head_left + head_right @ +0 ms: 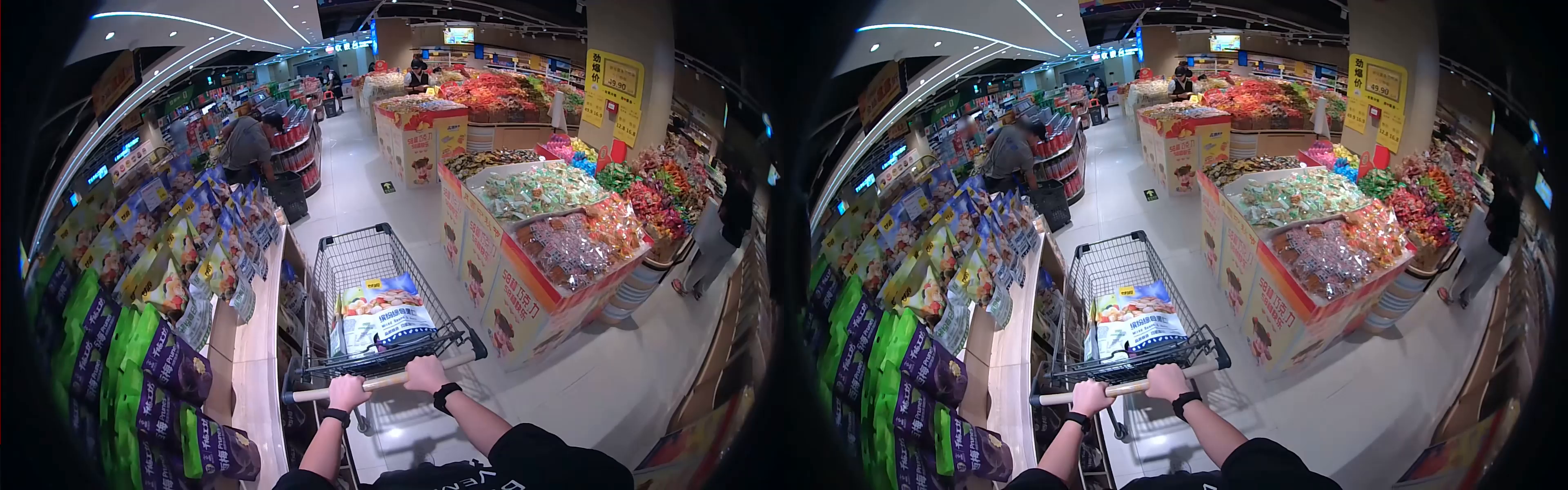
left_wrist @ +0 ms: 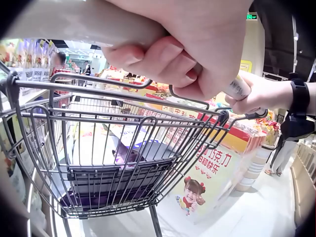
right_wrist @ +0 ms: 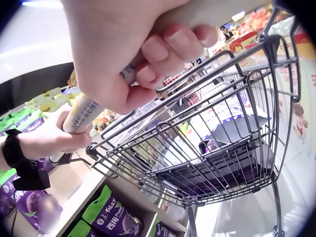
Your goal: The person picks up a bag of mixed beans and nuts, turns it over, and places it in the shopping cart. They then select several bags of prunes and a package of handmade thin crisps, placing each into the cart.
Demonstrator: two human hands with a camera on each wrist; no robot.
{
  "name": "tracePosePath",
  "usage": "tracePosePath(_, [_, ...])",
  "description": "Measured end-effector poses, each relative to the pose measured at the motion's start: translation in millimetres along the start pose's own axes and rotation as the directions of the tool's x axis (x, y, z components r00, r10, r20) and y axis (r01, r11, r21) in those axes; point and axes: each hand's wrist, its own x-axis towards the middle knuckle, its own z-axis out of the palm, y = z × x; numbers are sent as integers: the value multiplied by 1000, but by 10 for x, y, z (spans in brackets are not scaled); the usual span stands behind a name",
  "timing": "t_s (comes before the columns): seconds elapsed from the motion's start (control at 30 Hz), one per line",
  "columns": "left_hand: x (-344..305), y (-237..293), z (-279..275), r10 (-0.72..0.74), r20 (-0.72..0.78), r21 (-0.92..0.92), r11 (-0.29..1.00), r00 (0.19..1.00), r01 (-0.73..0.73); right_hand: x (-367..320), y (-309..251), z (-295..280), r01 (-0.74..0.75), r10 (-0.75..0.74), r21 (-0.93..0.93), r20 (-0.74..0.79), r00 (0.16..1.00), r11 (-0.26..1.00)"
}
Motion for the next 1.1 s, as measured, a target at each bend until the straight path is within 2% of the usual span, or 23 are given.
tracePosePath(0.23, [-917,453,40,9,-25,-33,999,1000,-10,-954,-201,184,-9,9,-68,-1,1000,998])
tracePosePath(0.3, [-1188,559,58,7,-79,-56,998,997,-12,-1228,-291,184,-39,41,-93,20,999,995])
tracePosePath(0.37, [-1442,636,53,39,-54,-64,997,998,-43,-1498,-402,176,-46,47,-97,14,999,994])
tracePosePath(0.43, [-1744,775,10,13,-67,-60,998,998,-18,-1784,-509,218,-65,67,-95,15,998,993])
tracePosePath(0.47, [-1875,832,-15,-3,-27,-69,998,1000,1,-1941,-584,213,-96,97,-61,15,995,994])
tracePosePath(0.57, [-2282,953,52,8,-54,-94,995,999,-13,-2372,-772,179,-72,75,-102,20,997,992])
tracePosePath(0.6, [-2434,1000,60,22,-105,-84,996,994,-31,-2512,-824,195,-80,83,-97,31,996,992])
tracePosePath(0.8, [-3255,1288,20,34,-56,-78,996,998,-38,-3357,-1162,236,-111,115,-71,53,992,991])
tracePosePath(0.9, [-3641,1419,60,71,-38,-65,995,997,-73,-3756,-1303,275,-111,115,-102,36,993,989])
tracePosePath(0.97, [-3871,1515,109,39,-109,-47,998,993,-44,-4017,-1333,411,-87,85,-21,-78,993,996])
tracePosePath(1.03, [-4098,1611,117,46,-83,-26,999,995,-48,-4243,-1420,370,-122,123,-51,31,992,991])
tracePosePath(1.1, [-4343,1717,139,43,-130,-42,998,991,-48,-4497,-1477,382,-108,111,-42,53,992,993])
